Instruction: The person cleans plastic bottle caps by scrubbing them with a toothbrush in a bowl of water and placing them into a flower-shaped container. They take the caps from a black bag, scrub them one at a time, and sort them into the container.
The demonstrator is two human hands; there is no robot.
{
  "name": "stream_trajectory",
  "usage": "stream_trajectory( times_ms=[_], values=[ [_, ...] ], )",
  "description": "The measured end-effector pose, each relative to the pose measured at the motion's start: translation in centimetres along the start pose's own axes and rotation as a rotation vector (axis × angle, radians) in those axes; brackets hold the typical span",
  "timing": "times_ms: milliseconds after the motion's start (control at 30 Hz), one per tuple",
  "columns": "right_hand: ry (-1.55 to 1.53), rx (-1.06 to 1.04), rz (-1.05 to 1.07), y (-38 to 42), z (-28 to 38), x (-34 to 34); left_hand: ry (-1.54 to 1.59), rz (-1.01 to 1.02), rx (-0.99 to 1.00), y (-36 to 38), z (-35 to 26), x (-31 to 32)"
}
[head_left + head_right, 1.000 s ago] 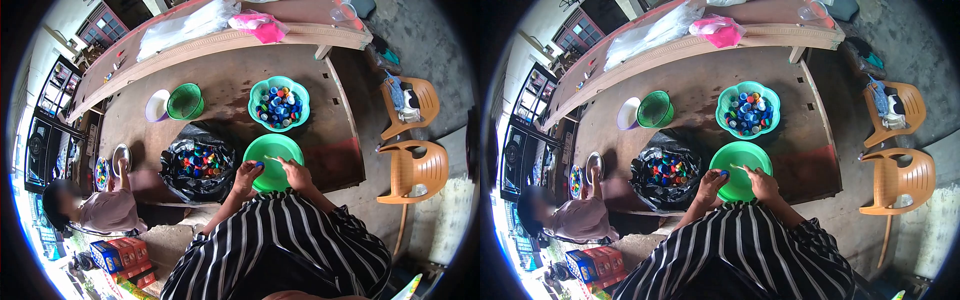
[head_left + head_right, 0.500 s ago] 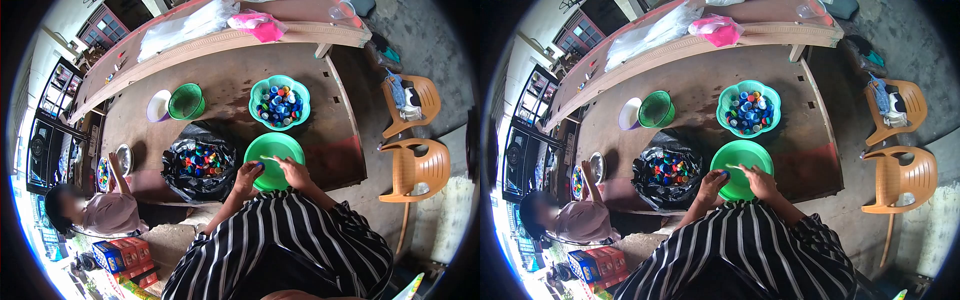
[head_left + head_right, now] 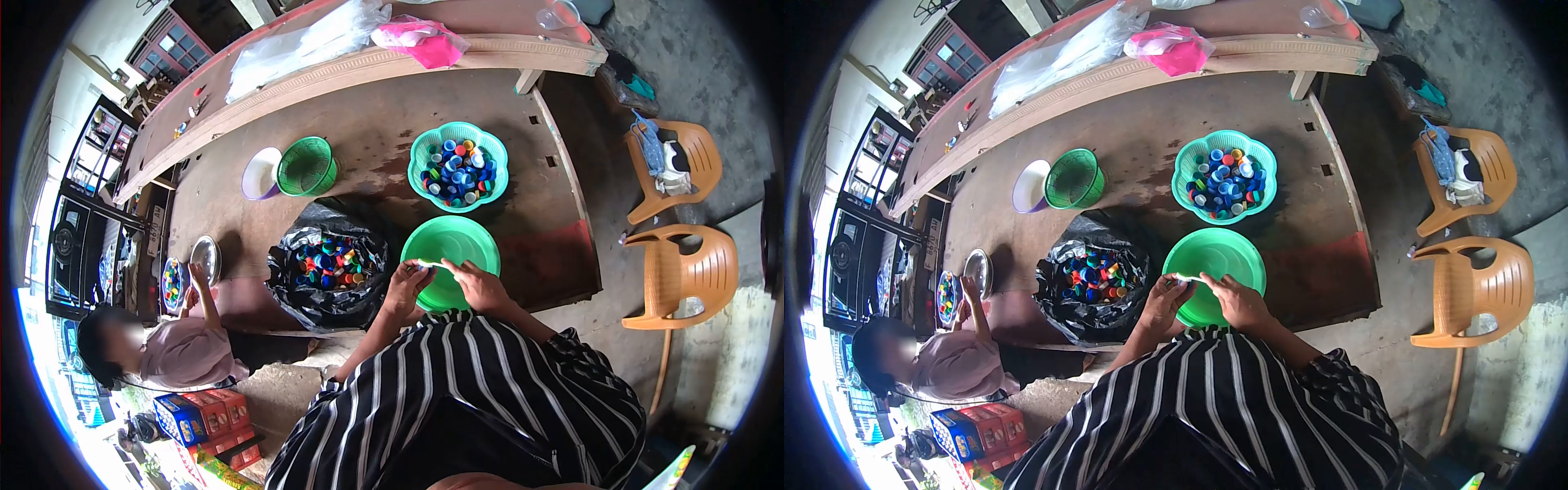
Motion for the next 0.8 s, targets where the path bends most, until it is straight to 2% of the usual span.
stream_trajectory(
  times_ms=[100,133,200,267,333,367,400,467,533,600,633,667,733,800],
  values=[
    [0.16,0.24,0.052,0.0,-2.4,0.0,-0.064,-0.015,0.009,-0.4,0.6,-0.2],
    [0.161,0.24,0.047,-0.1,-2.4,0.0,-0.102,-0.031,0.001,-0.5,0.5,0.0],
    [-0.06,0.008,-0.043,0.1,-0.5,-0.2,-0.147,-0.054,-0.011,-0.3,0.3,0.0],
    [-0.002,-0.028,-0.003,0.3,-0.1,0.1,-0.101,-0.003,0.047,-0.4,-0.2,0.4],
    [0.18,0.183,0.026,-0.3,-2.0,0.4,-0.084,0.004,0.035,-0.3,-0.1,0.2],
    [0.2,0.219,0.037,-0.4,-2.4,0.2,-0.071,0.008,0.024,-0.4,0.0,0.1],
    [0.201,0.213,0.035,-0.6,-2.0,0.0,-0.071,0.008,0.029,-0.6,-0.2,0.3],
    [-0.034,-0.014,-0.042,-0.3,0.4,-0.4,-0.058,-0.051,0.051,-0.1,-0.4,0.0],
    [-0.012,-0.057,0.005,-0.1,0.7,0.2,-0.107,-0.022,0.094,0.2,-1.2,0.4],
    [0.067,0.094,-0.018,-0.6,-1.8,1.0,-0.179,-0.028,0.039,-0.1,-0.5,-0.2],
    [0.247,0.186,0.047,-0.9,-2.8,1.0,-0.133,-0.036,0.036,0.3,-0.5,0.2],
    [0.249,0.186,0.046,-1.1,-3.6,1.5,-0.131,-0.035,0.037,0.4,-0.6,0.6],
    [0.463,0.109,-0.023,-1.3,-5.9,3.8,-0.116,-0.043,-0.001,0.6,-0.4,0.8],
    [0.54,0.02,-0.063,-0.8,-5.6,4.4,-0.108,-0.051,-0.005,0.5,-0.2,0.1]
  ],
)
Point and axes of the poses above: each hand's wrist, its own y-axis away from the middle knuckle, its own x-axis out of the palm, z = x × y, the point moved 7 cm from there along -y, towards the middle knuckle, and after that the axes turned 10 degrees about x, right-handed, at the moved point
